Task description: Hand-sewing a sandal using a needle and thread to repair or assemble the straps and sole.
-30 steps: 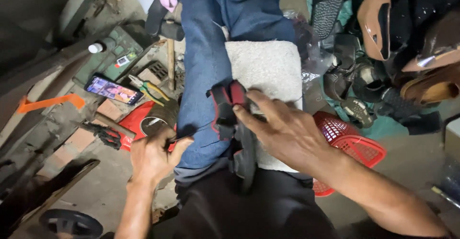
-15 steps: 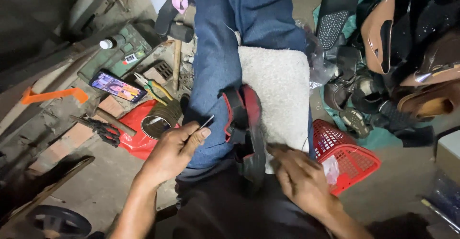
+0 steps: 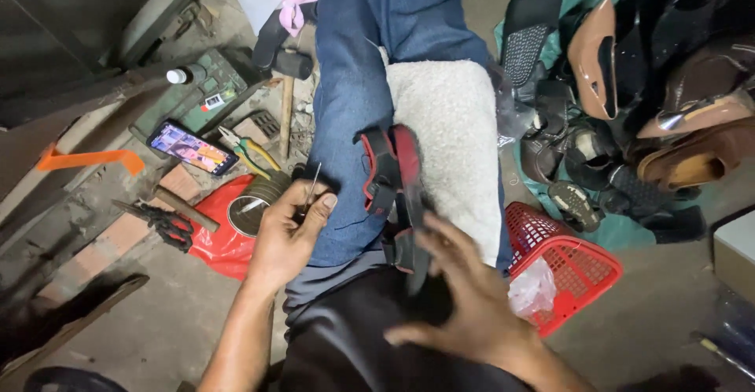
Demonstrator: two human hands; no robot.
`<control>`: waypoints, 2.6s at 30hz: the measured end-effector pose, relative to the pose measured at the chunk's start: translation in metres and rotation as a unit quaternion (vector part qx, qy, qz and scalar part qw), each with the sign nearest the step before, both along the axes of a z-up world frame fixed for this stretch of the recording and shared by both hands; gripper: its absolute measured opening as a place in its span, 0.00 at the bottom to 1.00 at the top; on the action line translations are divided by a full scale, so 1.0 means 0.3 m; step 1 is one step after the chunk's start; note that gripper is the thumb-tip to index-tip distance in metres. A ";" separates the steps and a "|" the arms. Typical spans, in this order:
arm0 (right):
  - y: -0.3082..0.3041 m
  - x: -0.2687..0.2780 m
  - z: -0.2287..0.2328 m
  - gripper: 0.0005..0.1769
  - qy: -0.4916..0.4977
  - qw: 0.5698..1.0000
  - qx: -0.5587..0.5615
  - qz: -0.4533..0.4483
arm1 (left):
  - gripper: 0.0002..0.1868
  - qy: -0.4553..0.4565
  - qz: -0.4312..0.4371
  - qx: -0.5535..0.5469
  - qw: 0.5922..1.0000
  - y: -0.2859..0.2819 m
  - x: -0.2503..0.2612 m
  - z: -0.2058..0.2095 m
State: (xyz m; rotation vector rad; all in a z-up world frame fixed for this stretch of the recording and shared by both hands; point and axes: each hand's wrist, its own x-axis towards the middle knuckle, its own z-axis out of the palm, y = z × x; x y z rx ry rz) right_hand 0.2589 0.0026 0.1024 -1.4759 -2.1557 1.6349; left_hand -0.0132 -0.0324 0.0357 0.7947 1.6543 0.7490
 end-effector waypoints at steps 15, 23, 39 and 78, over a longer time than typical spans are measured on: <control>0.083 0.149 -0.165 0.35 0.102 0.968 -0.021 -0.227 | 0.09 0.137 -0.032 0.075 0.987 0.041 0.112 0.153; 0.092 0.187 -0.159 0.36 0.094 0.966 -0.013 -0.239 | 0.08 0.131 -0.079 0.124 0.980 0.133 0.132 0.201; 0.047 0.276 -0.289 0.40 0.106 0.964 0.058 -0.235 | 0.11 0.160 -0.255 0.093 0.949 0.305 0.180 0.177; 0.140 0.130 -0.146 0.31 0.069 0.966 0.102 -0.229 | 0.06 -0.135 -0.046 0.074 0.987 0.243 0.091 0.078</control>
